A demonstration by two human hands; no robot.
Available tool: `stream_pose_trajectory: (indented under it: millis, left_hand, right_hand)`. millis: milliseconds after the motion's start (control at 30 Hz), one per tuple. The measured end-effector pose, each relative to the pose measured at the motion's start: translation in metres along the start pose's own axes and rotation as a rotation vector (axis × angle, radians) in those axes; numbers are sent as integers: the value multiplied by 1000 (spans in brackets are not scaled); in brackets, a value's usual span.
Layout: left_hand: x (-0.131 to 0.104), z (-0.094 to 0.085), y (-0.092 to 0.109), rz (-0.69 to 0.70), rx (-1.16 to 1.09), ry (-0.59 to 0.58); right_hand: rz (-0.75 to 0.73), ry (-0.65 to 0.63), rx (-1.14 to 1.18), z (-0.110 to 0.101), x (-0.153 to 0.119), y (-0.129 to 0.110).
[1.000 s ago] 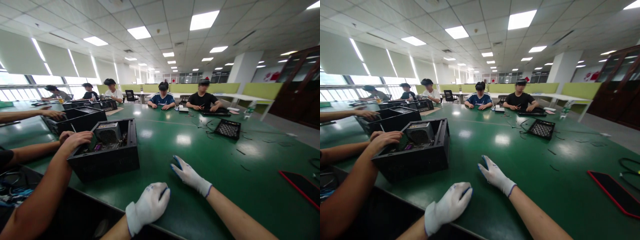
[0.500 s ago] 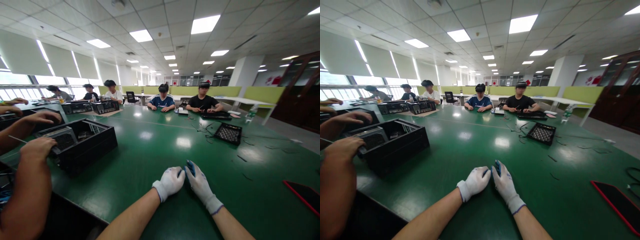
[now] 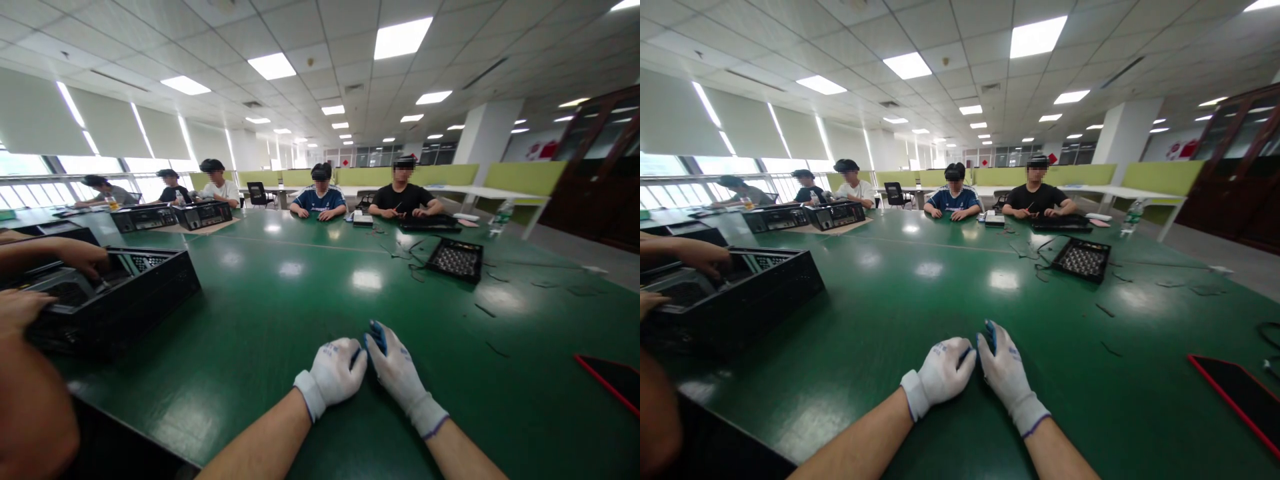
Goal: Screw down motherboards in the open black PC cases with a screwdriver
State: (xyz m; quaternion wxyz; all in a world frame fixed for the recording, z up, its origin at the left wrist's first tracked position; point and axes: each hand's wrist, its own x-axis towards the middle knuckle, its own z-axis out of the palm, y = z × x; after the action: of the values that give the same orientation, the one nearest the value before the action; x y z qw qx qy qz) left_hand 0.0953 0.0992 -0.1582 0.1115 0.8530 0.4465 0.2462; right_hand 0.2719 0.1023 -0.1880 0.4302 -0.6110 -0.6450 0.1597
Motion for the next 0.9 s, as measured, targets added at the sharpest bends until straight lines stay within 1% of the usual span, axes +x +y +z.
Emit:
stream_pose_trajectory:
  millis: [133,167,333,567,700,900]
  left_hand:
    - [-2,0,0,11,1,6]
    - [-2,0,-1,11,4,12]
    - [-3,1,-2,-5,15,43]
    - [-3,-1,-3,-9,6,50]
    - [-5,-1,-3,-12,7,43]
    - [-6,-1,-3,-9,-3,55]
  right_hand:
    - [-138,-12,-62,0,0,4]
    - [-152,-6,-73,0,1,5]
    - [-84,60,-80,5,2,9]
    - [-249,65,-158,10,2,23]
    - [-314,55,-197,10,2,26]
    - [-307,73,-195,12,3,23]
